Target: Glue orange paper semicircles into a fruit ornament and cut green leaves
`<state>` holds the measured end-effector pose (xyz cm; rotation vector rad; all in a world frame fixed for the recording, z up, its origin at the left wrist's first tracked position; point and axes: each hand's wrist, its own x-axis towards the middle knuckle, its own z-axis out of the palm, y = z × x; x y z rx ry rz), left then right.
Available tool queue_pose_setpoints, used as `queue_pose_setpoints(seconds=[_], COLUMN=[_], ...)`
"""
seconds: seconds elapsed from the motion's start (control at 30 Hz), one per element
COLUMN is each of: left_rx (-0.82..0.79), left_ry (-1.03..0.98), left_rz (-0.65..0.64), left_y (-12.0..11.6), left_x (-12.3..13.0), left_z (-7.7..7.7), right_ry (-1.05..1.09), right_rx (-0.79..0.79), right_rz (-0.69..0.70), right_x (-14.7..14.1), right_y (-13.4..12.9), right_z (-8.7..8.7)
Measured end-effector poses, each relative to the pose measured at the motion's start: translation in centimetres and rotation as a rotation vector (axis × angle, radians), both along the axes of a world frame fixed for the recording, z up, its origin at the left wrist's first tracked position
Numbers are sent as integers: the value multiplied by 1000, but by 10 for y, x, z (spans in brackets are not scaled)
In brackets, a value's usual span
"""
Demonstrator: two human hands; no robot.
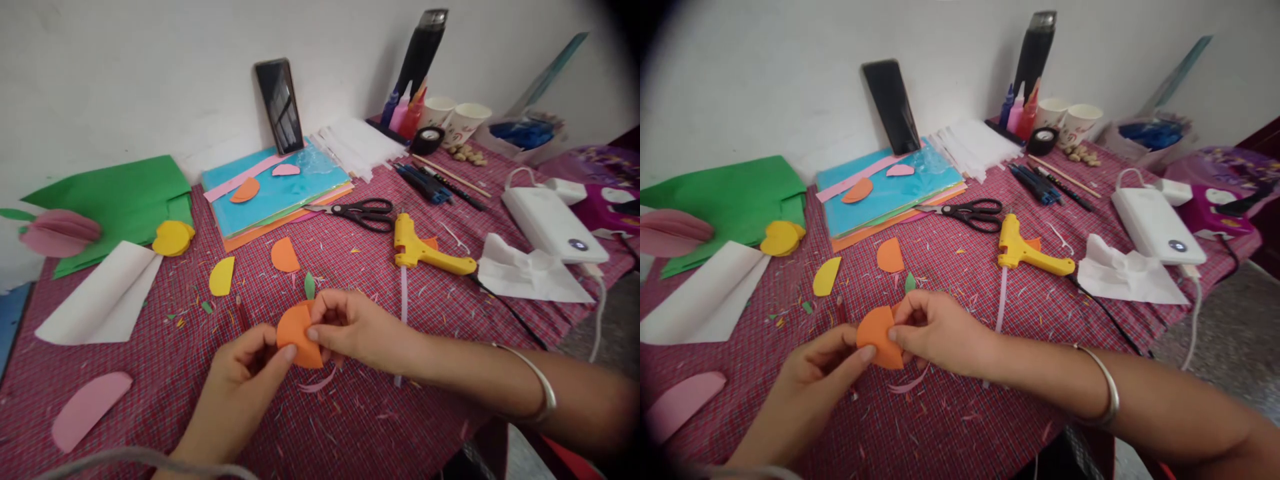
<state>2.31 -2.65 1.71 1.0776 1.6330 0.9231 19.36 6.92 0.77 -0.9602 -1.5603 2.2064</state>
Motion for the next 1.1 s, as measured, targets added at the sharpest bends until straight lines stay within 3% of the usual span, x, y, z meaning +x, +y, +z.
queue_pose_setpoints(seconds=[0.13, 0.2, 0.3, 0.43, 0.53, 0.67, 0.83, 0.9, 1.0, 1.07, 1.1], left_rx=[-152, -241, -294, -291, -252, -62, 69, 192, 703, 1000, 1046], left_ry=[47, 55, 26, -85, -108, -37, 106, 327, 889, 1158, 1214], left_rz=[78, 62, -38, -127, -119, -169, -310, -287, -239, -371, -464], left_y=[3, 6, 12, 18, 16, 13, 5, -2, -14, -21, -24], left_x=[-30, -41, -39, -17, -7, -3, 1, 0, -7, -11, -12], left_z=[14, 18, 17, 5, -2, -1, -2, -5, -6, -4, -4], right_ry=[-124, -202, -191, -141, -112, -25, 251, 242, 167, 135, 129], right_rx=[521, 764, 914, 965, 961, 892, 546, 444, 310, 230, 200], right_rz=[60, 165, 328, 402, 388, 265, 342, 336, 260, 241, 252], right_x=[20, 32, 41, 41, 39, 39, 35, 33, 32, 32, 32], right_y=[20, 31, 39, 38, 32, 23, 12, 9, 7, 5, 5], right_z=[11, 11, 4, -6, -10, -6, 5, 5, 0, -4, -5])
